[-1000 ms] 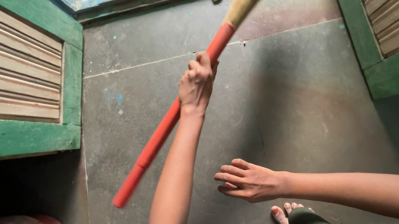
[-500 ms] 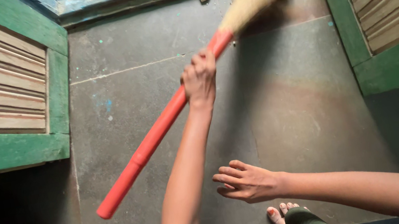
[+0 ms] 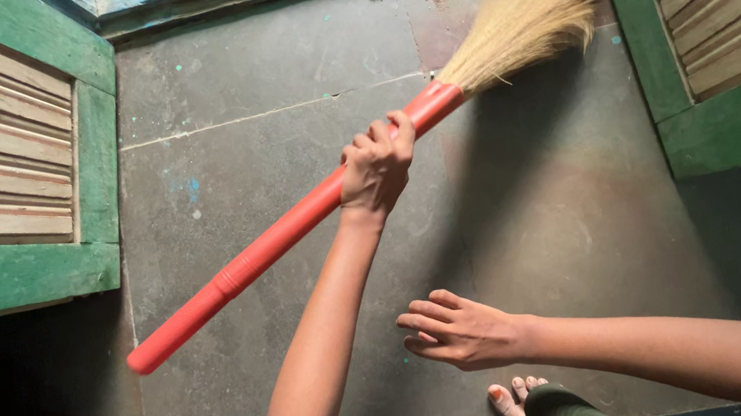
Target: The person sweeps debris from a tiled floor using a broom, gathering dust and small items into a pile near a doorway. They also pick up a dark cloth from the floor by hand.
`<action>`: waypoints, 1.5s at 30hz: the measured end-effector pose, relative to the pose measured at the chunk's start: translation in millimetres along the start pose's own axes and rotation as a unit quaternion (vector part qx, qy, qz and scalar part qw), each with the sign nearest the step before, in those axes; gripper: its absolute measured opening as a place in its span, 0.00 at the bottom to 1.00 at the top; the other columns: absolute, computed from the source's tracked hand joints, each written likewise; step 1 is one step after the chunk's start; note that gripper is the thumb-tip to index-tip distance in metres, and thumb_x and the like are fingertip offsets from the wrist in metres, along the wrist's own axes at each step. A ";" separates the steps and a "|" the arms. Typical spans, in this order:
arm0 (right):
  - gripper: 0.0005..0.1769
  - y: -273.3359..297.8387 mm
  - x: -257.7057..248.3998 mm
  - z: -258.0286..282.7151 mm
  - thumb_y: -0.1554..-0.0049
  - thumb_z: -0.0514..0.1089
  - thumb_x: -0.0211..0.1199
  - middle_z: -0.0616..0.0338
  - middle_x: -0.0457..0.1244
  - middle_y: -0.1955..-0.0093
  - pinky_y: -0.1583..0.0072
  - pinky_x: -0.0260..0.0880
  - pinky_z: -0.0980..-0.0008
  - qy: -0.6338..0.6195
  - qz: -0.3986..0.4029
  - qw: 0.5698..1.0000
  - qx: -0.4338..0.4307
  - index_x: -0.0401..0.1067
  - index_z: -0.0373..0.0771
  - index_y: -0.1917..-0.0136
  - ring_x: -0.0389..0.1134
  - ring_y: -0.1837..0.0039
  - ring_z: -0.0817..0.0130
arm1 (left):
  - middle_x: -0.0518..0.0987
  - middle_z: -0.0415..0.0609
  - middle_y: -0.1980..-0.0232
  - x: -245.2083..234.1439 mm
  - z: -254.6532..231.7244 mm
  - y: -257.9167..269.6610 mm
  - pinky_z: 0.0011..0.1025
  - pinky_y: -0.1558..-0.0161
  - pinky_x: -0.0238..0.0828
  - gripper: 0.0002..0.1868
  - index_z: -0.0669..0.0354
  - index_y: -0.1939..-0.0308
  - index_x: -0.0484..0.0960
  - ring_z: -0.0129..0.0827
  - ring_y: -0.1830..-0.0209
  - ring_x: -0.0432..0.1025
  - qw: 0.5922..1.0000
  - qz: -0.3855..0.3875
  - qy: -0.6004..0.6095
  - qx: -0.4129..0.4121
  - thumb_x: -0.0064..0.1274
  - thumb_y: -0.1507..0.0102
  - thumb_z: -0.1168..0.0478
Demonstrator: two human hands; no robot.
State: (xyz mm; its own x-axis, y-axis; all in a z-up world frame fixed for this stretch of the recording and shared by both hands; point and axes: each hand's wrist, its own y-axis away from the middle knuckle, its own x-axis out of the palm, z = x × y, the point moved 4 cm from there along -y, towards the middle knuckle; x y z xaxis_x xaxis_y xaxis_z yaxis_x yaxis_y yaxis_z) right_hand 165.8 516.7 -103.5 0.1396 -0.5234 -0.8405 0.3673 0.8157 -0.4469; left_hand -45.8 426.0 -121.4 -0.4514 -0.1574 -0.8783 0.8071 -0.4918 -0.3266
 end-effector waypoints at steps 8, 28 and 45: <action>0.12 3.9 3.8 -7.0 0.42 0.40 0.60 0.47 0.59 0.35 0.38 0.62 0.55 -0.003 0.005 1.000 0.031 0.72 0.38 0.45 0.61 0.32 0.54 | 0.74 0.47 0.68 34.4 16.6 -36.7 0.36 0.75 0.73 0.14 0.53 0.43 0.75 0.38 0.74 0.75 0.989 0.013 -0.017 -0.146 0.49 0.33 0.62; 0.13 -11.8 -8.1 24.7 0.41 0.39 0.63 0.47 0.60 0.34 0.39 0.65 0.56 -0.029 -0.011 0.999 -0.017 0.72 0.38 0.42 0.63 0.33 0.54 | 0.73 0.43 0.62 -23.2 55.4 70.9 0.29 0.77 0.63 0.23 0.49 0.36 0.75 0.28 0.76 0.65 0.967 -0.082 -0.110 0.216 0.50 0.36 0.65; 0.15 -6.8 0.3 15.9 0.46 0.40 0.63 0.45 0.61 0.36 0.40 0.63 0.54 -0.034 0.001 0.999 0.026 0.73 0.37 0.45 0.62 0.34 0.52 | 0.73 0.42 0.66 -72.7 27.2 -38.5 0.30 0.77 0.67 0.26 0.42 0.30 0.73 0.30 0.77 0.68 0.985 -0.088 -0.089 -0.115 0.50 0.32 0.65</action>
State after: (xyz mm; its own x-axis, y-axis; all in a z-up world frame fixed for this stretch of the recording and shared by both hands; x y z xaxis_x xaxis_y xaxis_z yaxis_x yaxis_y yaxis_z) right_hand 178.0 507.0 -95.9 0.2027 -0.5381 -0.8181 0.4136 0.8044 -0.4266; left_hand -54.4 433.1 -35.4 -0.6359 -0.2450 -0.7319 0.7655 -0.3214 -0.5574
